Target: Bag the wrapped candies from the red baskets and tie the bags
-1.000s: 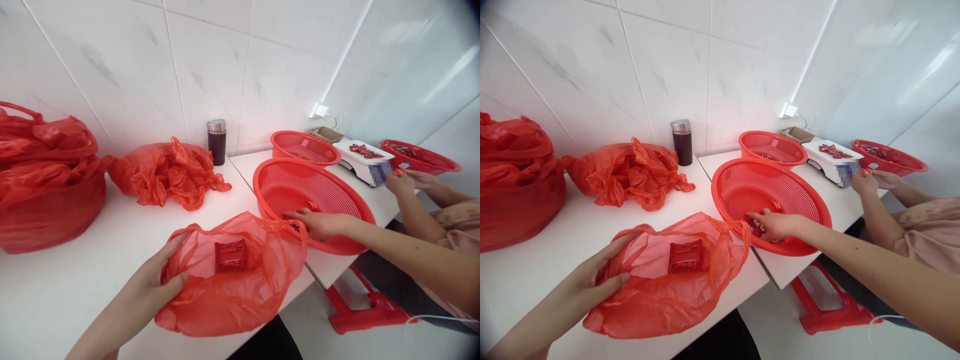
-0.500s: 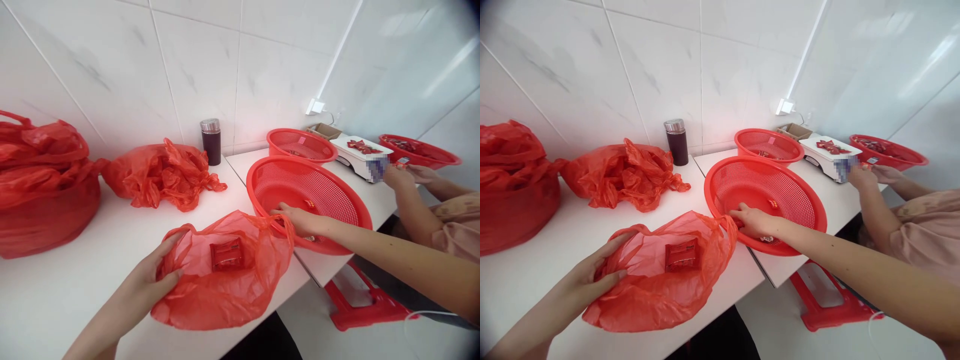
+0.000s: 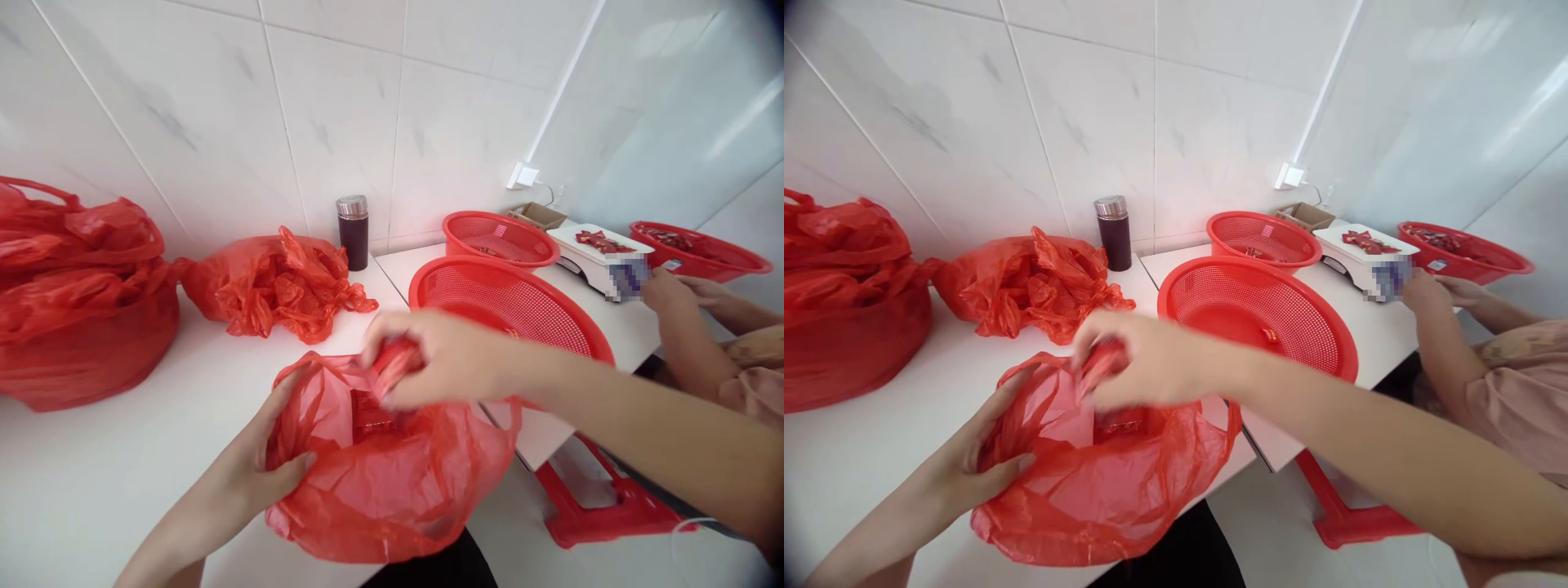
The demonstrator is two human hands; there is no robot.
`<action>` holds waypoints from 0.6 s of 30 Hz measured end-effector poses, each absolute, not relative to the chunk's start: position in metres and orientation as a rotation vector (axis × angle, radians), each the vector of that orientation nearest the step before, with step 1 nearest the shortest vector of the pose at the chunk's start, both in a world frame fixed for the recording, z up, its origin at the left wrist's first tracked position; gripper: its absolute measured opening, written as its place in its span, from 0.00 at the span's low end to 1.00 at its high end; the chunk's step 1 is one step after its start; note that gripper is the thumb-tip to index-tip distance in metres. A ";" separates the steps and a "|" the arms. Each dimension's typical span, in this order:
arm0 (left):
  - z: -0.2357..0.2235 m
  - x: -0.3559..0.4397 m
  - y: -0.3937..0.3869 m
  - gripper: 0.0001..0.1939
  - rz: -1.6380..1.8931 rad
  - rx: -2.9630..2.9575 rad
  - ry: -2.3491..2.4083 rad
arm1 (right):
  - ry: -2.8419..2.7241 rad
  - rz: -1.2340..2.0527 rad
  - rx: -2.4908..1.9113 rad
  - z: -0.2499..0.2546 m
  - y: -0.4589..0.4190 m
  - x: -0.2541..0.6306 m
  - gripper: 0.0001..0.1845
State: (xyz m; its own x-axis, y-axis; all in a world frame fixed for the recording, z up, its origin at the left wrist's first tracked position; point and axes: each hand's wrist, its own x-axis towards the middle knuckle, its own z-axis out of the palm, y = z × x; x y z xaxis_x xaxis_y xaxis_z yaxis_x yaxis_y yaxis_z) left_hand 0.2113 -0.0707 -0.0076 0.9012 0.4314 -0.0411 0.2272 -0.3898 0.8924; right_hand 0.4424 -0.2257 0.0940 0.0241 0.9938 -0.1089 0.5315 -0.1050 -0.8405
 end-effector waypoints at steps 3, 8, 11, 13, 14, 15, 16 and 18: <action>-0.008 0.209 -0.069 0.43 0.177 1.973 0.451 | -1.857 0.915 -1.906 0.065 -0.207 0.399 0.21; -0.004 0.205 -0.066 0.42 0.146 1.985 0.464 | -1.816 0.718 -1.790 0.078 -0.206 0.428 0.21; -0.006 0.205 -0.060 0.40 0.148 2.031 0.494 | -1.607 0.459 -2.037 0.091 -0.228 0.489 0.13; -0.009 0.206 -0.056 0.37 0.163 2.053 0.520 | -1.527 0.390 -2.401 0.078 -0.251 0.527 0.16; -0.010 0.206 -0.055 0.36 0.170 2.053 0.535 | -1.465 0.459 -2.591 0.067 -0.263 0.542 0.20; -0.011 0.207 -0.054 0.35 0.172 2.048 0.550 | -1.376 0.566 -2.739 0.054 -0.276 0.553 0.22; -0.012 0.208 -0.053 0.34 0.170 2.040 0.563 | -1.310 0.668 -2.804 0.041 -0.287 0.562 0.23; -0.012 0.210 -0.054 0.34 0.161 2.028 0.580 | -1.259 0.890 -2.735 0.020 -0.305 0.571 0.16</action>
State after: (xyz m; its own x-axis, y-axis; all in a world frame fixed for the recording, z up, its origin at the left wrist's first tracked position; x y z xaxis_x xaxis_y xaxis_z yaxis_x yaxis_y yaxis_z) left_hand 0.2103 -0.0536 -0.0125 0.8770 0.4643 -0.1236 0.3339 -0.4040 0.8516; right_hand 0.5709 -0.3048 0.0202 0.5177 0.6994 -0.4928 0.6981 -0.6783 -0.2293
